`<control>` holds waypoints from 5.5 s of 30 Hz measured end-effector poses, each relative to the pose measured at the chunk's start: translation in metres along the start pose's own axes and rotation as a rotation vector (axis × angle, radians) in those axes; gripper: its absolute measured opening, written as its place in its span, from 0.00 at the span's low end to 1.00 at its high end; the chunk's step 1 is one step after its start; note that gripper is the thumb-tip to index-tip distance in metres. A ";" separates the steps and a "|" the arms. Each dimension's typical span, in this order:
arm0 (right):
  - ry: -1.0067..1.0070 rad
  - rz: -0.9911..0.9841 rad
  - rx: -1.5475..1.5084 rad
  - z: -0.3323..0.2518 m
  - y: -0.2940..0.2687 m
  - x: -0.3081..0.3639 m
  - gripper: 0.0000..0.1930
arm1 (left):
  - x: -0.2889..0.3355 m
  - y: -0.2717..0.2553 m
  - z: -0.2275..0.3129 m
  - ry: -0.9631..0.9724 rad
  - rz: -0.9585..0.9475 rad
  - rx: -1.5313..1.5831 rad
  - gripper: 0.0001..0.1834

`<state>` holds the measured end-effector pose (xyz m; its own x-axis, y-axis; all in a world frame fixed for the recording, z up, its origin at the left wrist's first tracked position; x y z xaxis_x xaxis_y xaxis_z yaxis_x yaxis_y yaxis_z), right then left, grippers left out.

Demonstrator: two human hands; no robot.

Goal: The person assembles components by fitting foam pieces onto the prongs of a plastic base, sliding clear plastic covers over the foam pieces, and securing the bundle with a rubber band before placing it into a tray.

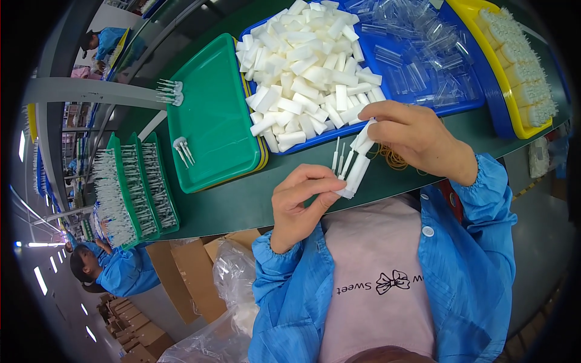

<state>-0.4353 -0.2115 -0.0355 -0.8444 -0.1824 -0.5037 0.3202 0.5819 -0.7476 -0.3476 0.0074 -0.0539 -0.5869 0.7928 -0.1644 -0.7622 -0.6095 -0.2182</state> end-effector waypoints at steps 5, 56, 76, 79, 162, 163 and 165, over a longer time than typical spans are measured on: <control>0.022 0.023 -0.116 -0.004 -0.004 -0.003 0.07 | 0.000 -0.007 0.006 0.030 -0.081 0.009 0.13; 0.319 0.164 -0.952 -0.026 0.001 -0.015 0.12 | 0.002 0.018 0.003 0.233 0.180 0.014 0.34; 0.262 0.067 0.451 0.087 0.027 0.002 0.13 | 0.009 0.025 -0.030 -0.184 0.344 0.572 0.16; 0.252 0.153 0.391 0.088 0.022 0.006 0.13 | 0.010 0.023 -0.032 -0.159 0.350 0.568 0.16; -0.074 0.052 -0.111 0.019 0.007 -0.016 0.06 | 0.004 0.014 0.001 0.019 0.141 -0.111 0.10; -0.074 0.050 -0.113 0.018 0.007 -0.016 0.06 | 0.003 0.013 0.005 0.029 0.121 -0.133 0.11; -0.086 -0.004 -0.147 0.015 0.006 -0.017 0.06 | 0.002 0.010 0.008 0.039 0.102 -0.154 0.12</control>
<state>-0.4128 -0.2168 -0.0377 -0.8039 -0.2485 -0.5404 0.2448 0.6898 -0.6814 -0.3584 0.0028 -0.0484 -0.6459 0.7282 -0.2293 -0.6467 -0.6815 -0.3426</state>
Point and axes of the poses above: each hand's wrist, its own x-axis away from the middle knuckle, its own y-axis out of the palm, z = x × y, the point moved 2 cm from there along -x, towards the middle knuckle, and after that the axes turned 5 degrees about -y, right-handed, at the moved point
